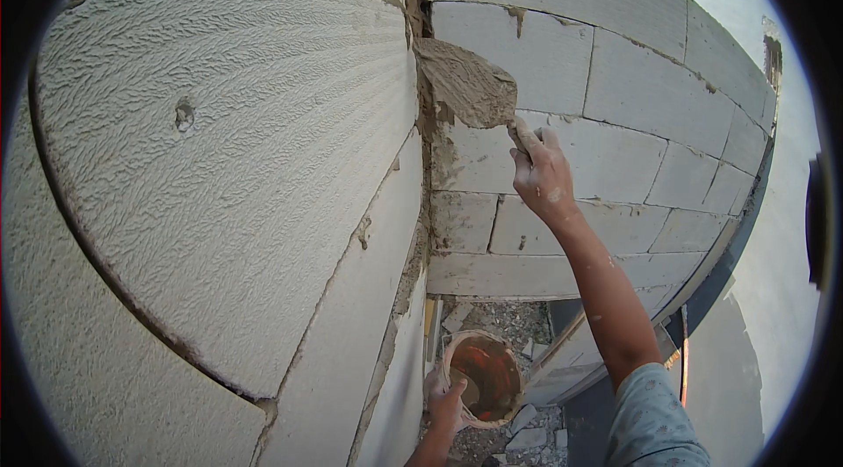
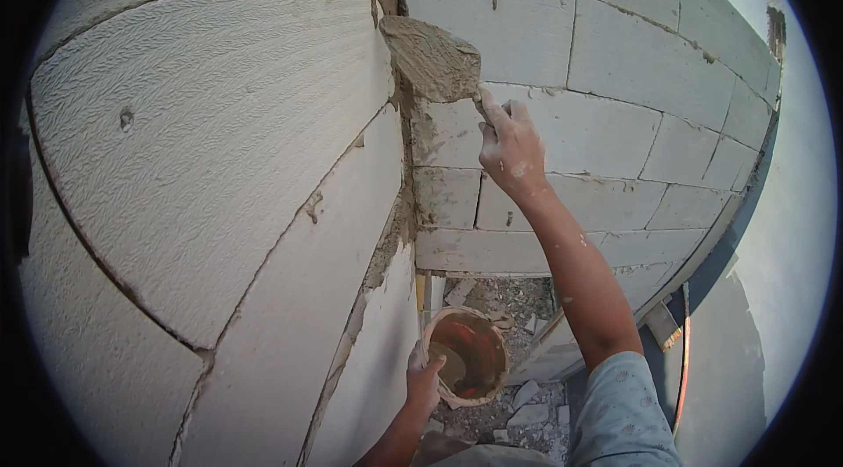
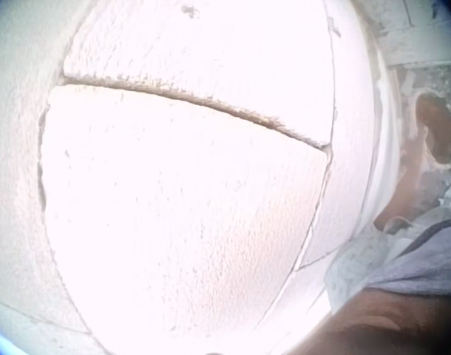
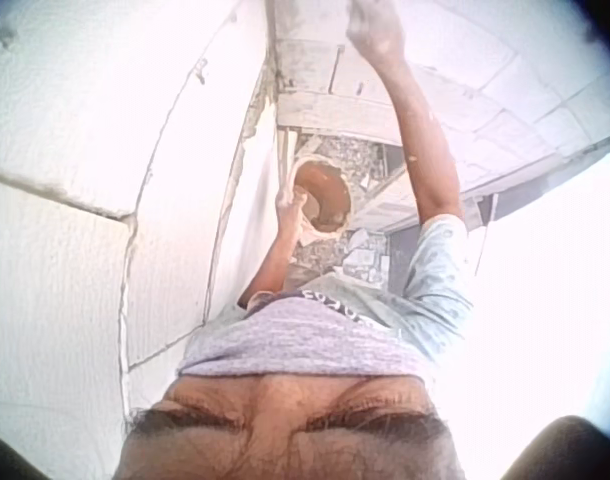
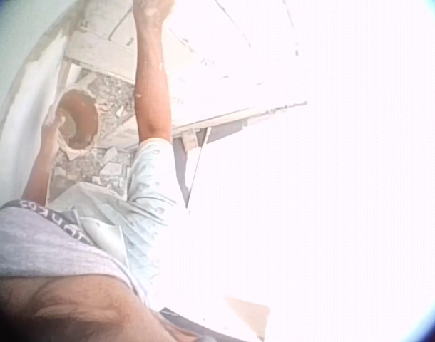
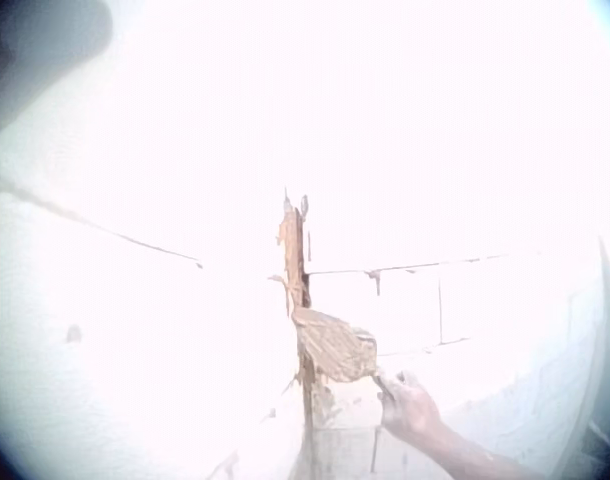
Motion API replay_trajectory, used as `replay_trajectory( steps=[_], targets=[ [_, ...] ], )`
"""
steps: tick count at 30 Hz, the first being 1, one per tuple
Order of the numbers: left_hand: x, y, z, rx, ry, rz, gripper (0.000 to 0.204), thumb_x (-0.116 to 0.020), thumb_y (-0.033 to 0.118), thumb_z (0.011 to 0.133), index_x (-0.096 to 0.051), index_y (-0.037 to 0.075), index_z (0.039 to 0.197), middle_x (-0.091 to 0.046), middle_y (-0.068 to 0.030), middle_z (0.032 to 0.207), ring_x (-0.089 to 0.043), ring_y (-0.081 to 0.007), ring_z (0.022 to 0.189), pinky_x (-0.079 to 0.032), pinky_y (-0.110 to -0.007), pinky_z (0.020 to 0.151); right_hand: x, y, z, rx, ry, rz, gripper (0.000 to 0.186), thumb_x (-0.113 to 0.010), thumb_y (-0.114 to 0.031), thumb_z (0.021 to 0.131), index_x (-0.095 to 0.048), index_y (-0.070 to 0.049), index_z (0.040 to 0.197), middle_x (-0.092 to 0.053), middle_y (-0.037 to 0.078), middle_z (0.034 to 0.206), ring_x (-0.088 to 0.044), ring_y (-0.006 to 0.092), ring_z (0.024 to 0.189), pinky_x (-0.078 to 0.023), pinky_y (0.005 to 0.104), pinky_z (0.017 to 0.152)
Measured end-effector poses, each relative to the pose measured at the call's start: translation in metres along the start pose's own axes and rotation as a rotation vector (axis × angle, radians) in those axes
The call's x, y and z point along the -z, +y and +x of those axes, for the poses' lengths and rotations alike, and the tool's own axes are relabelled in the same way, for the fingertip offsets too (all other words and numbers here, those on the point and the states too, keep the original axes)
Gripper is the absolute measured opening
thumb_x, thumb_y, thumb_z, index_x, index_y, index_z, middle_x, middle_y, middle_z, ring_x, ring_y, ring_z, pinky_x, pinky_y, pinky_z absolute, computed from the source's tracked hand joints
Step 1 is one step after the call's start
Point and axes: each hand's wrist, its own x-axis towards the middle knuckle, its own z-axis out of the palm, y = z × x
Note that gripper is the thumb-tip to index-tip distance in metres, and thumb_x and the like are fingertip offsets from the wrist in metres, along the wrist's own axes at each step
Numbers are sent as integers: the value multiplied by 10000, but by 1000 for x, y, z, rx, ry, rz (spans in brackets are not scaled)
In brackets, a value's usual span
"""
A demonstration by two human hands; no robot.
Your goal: Applying mortar to the joints of white blocks on a wall using a trowel and a bucket.
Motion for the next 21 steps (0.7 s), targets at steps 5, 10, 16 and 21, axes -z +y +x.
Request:
replay_trajectory(
  steps=[5, 10, 16, 21],
  targets=[
    [-2, 10, 2, -2, 22, 51, 692, -629, -52, 817, -357, -38, 1453, -466, -138, 1392, -463, -239, 1288, -369, -356, 1090, 55, 19, 28, 96, -119, -387, 527, -605, -69, 886, -562, -234, 1385, -548, 128, 992, -619, 312, 843, -522, 441, 683],
    [1, -2, 12, -28, 26, 91, 731, -630, -46, 818, -315, -59, 1477, -437, -159, 1439, -438, -249, 1322, -342, -359, 1112, 61, 44, 66, 502, -316, -805, 575, -576, -33, 887, -553, -292, 1400, -557, 79, 1081, -609, 225, 948, -519, 399, 778],
    [4, -5, 16, -32, 84, -71, 622, -711, -40, 726, -532, -22, 1322, -518, -123, 1279, -515, -255, 1213, -391, -364, 1062, 63, 15, 141, 742, -358, -939, 541, -545, -33, 915, -569, -312, 1378, -586, 74, 1142, -595, 207, 1057, -516, 382, 857],
    [14, -8, 22, -43, 139, 4, 610, -709, -43, 720, -546, -22, 1308, -534, -119, 1255, -533, -257, 1175, -403, -362, 1039, 57, -30, 186, 812, -407, -1035, 344, -604, -69, 859, -680, -219, 1159, -682, 69, 914, -691, 253, 857, -563, 419, 750]
  ],
)
